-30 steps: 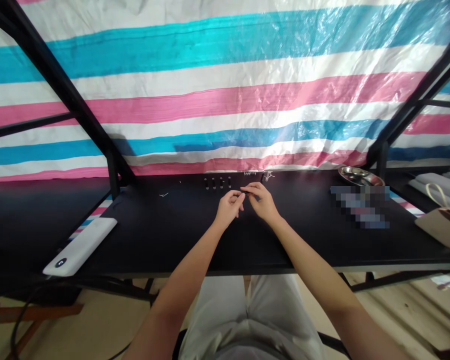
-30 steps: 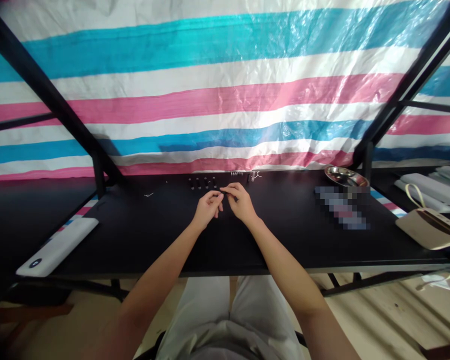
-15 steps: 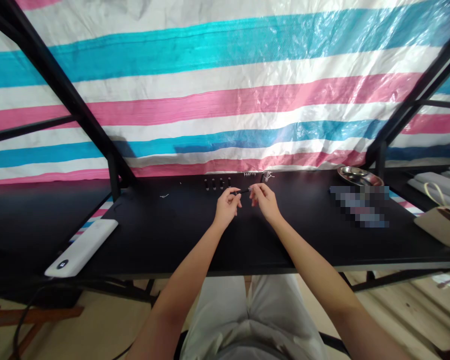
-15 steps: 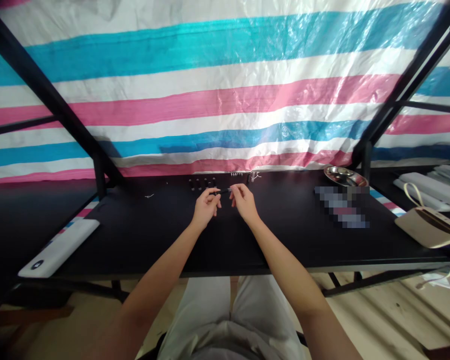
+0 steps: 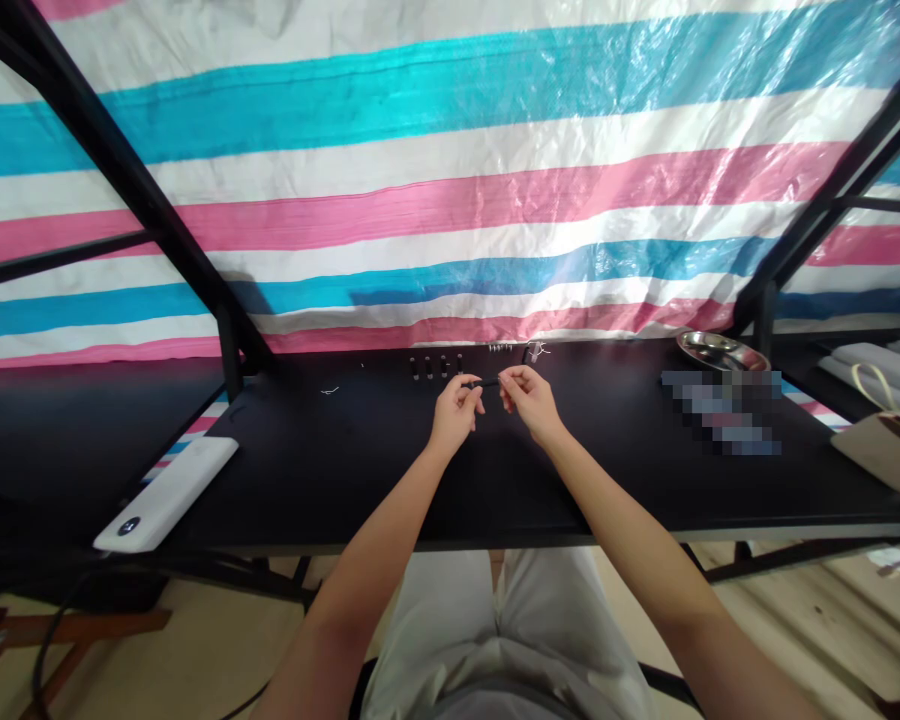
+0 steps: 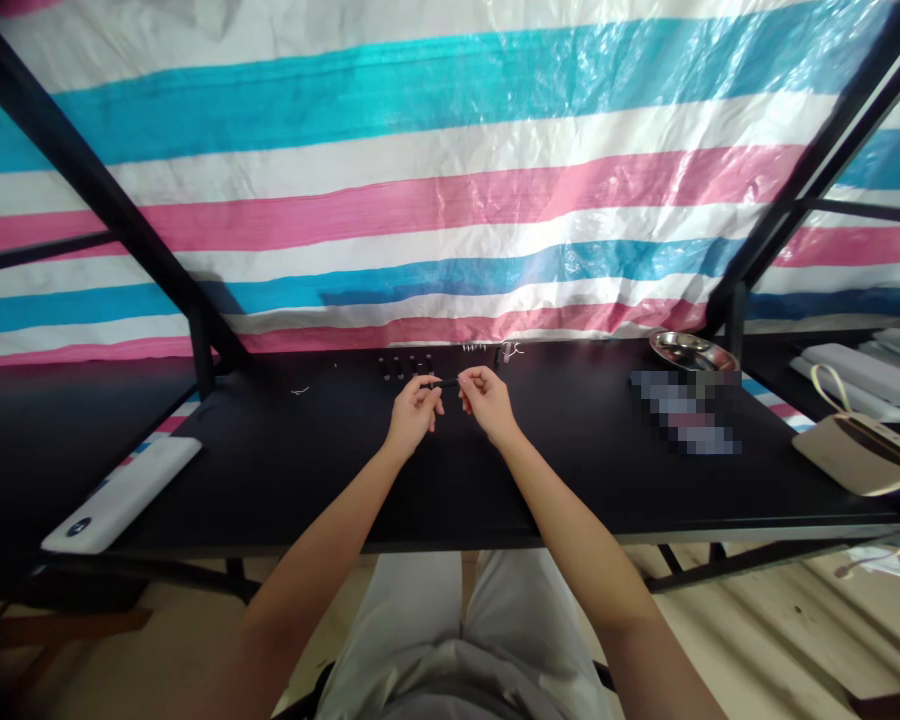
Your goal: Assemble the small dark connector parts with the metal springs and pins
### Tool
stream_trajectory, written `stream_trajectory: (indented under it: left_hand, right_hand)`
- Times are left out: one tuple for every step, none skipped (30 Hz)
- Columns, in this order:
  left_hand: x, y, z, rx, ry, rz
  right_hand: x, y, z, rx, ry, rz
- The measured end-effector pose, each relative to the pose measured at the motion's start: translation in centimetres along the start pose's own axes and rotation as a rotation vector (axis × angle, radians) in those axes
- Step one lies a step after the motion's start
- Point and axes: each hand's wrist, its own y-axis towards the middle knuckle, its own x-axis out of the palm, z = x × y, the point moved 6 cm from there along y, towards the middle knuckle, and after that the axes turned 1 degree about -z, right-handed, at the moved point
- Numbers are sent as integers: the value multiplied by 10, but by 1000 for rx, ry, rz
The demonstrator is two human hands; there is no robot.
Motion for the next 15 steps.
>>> stream_trajectory:
  left_hand:
    - [0, 0, -1, -3, 1, 0]
    - [0, 0, -1, -3, 2, 0]
    - [0, 0, -1, 0, 4, 4]
    - [0, 0, -2, 3, 7, 7]
    - [0, 0, -2, 6, 11, 10]
    - [0, 0, -2, 10, 16, 11]
    - [0, 0, -1, 14, 19, 11]
    - [0, -1, -1, 19, 22, 11]
    - [0, -1, -1, 25, 25, 10]
    - [0, -1, -1, 31, 28, 10]
    - [0, -1, -1, 39, 33, 11]
    - [0, -1, -1, 46, 40, 11]
    - [0, -1, -1, 53, 51, 12]
    - [-1, -1, -2, 59, 65, 16]
    - [-1, -2, -3, 66, 83, 21]
  right_hand:
    - [0, 0, 0, -4, -2, 0]
    - [0, 0, 0, -10, -6, 0]
    - [0, 0, -1, -16, -11, -1]
    - [1, 0, -1, -22, -18, -2]
    - [1, 0, -1, -28, -26, -4]
    - [1, 0, -1, -35, -32, -5]
    - [1, 0, -2, -42, -35, -6]
    - [2, 0, -3, -50, -37, -8]
    - [2, 0, -3, -59, -37, -10]
    - [2, 0, -4, -66, -36, -13]
    - [3, 0, -4, -73, -37, -17]
    - [3, -1, -4, -78, -40, -20]
    - [3, -1, -5, -84, -44, -22]
    - [3, -1, -5, -91, -47, -25]
    - [4, -1, -4, -99, -52, -27]
